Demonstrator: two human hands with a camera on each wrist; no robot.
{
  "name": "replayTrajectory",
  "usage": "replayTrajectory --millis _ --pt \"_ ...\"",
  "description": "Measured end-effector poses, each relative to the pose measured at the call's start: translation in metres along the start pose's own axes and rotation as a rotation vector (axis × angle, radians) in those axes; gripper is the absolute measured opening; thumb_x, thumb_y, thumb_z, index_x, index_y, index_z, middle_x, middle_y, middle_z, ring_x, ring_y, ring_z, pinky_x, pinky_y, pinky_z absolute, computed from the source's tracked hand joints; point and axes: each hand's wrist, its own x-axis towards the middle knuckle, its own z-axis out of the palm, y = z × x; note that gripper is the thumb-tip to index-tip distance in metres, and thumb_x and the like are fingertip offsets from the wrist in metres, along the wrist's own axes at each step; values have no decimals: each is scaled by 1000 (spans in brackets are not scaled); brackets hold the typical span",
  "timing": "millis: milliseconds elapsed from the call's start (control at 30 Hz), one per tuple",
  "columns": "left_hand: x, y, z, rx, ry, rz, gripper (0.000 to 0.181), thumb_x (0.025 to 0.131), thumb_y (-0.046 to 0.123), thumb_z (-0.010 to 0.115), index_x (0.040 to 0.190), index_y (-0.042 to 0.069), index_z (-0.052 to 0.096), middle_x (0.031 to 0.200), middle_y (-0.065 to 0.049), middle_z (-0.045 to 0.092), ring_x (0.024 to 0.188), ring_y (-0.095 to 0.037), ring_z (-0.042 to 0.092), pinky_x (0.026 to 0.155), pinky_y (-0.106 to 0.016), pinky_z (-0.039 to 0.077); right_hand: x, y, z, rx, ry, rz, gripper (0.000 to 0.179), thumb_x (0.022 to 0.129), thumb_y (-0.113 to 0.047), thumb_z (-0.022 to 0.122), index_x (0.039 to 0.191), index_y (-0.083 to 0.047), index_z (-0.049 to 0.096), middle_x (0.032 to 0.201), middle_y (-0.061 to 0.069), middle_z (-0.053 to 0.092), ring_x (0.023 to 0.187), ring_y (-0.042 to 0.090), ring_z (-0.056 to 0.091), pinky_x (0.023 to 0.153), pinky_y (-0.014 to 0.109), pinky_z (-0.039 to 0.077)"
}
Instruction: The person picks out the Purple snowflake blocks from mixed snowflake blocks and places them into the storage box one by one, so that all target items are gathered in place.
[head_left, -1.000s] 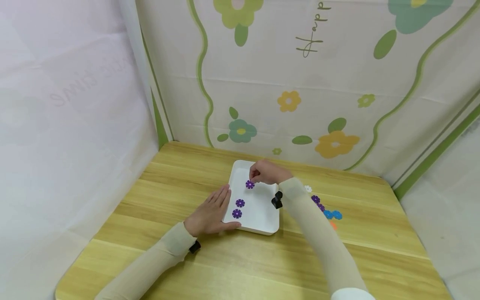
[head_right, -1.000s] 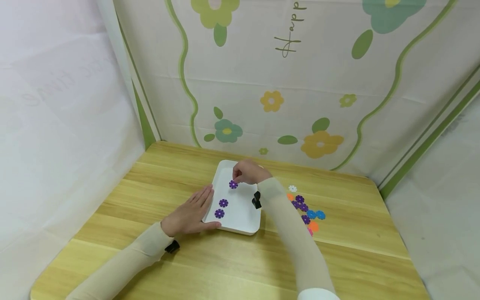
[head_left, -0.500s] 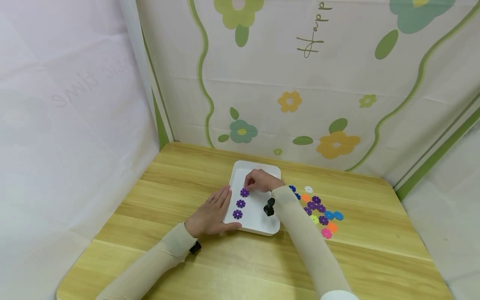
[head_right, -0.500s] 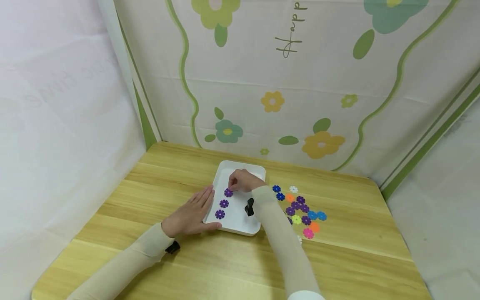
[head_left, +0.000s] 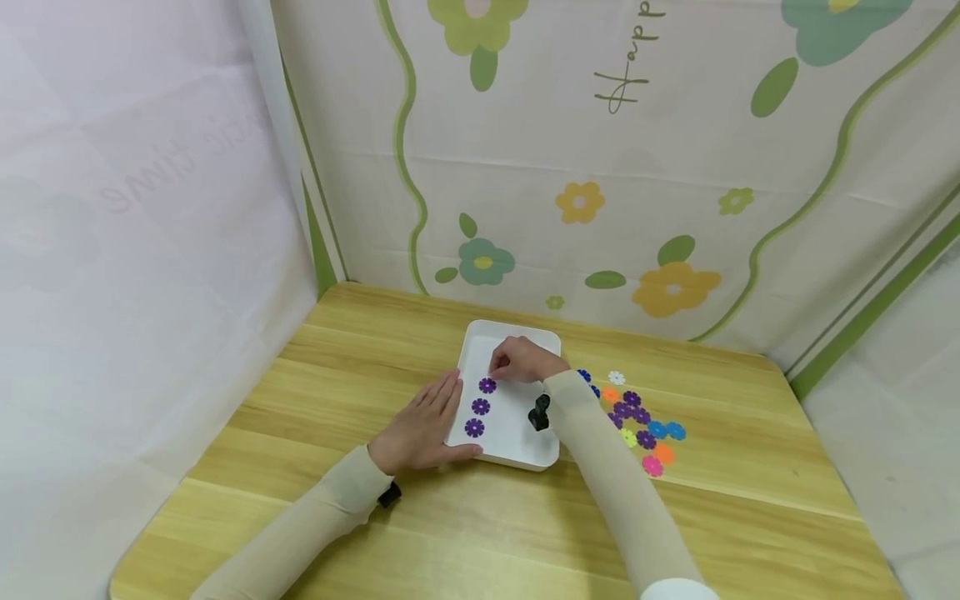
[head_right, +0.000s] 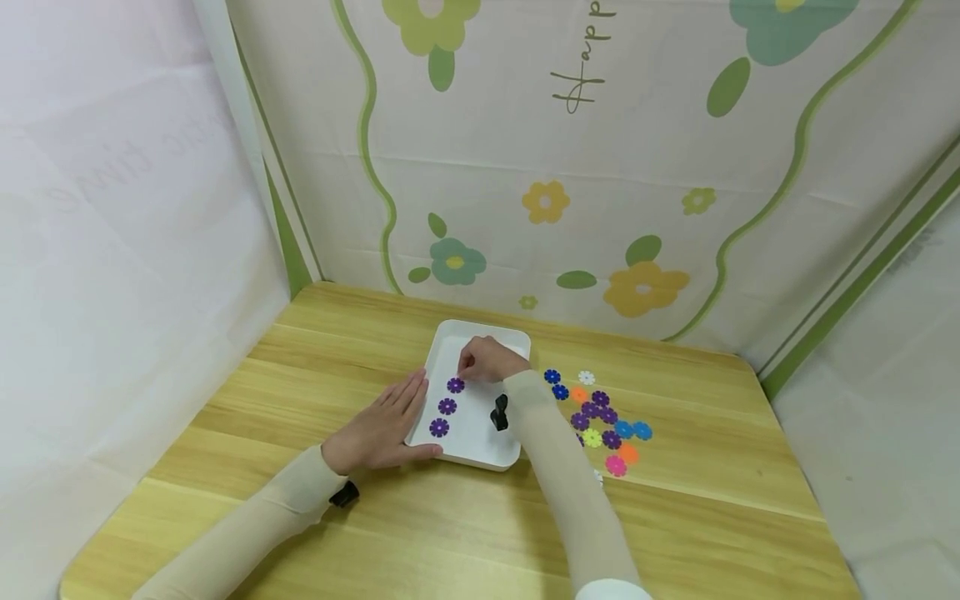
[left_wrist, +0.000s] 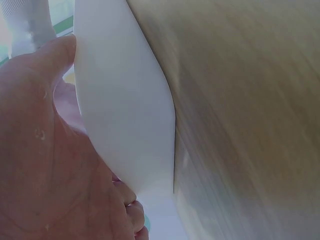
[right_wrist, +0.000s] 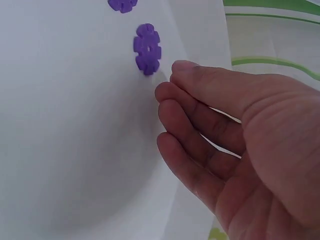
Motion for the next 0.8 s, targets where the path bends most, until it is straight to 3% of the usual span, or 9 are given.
replayTrajectory --millis 233,500,800 --pt "0 -1 0 -15 13 5 116 97 78 51 166 -6 14 177 -23 6 166 -38 11 134 -52 21 -23 4 -24 -36 24 -36 14 102 -18 72 110 -9 79 106 2 77 96 15 69 93 34 61" --pt "-1 0 -2 -23 20 20 113 98 76 50 165 -8 16 177 -25 8 165 -40 12 133 -54 22 -68 24 -55 -64 67 -96 16 101 -13 72 114 -4 76 108 7 77 98 18 72 93 38 62" --pt "-2 3 -5 -36 16 34 112 99 75 50 165 -9 17 176 -27 8 165 -41 12 133 -55 22 -122 54 -58 -183 67 -146 10 98 -11 77 107 -8 78 102 5 78 91 13 71 86 36 64"
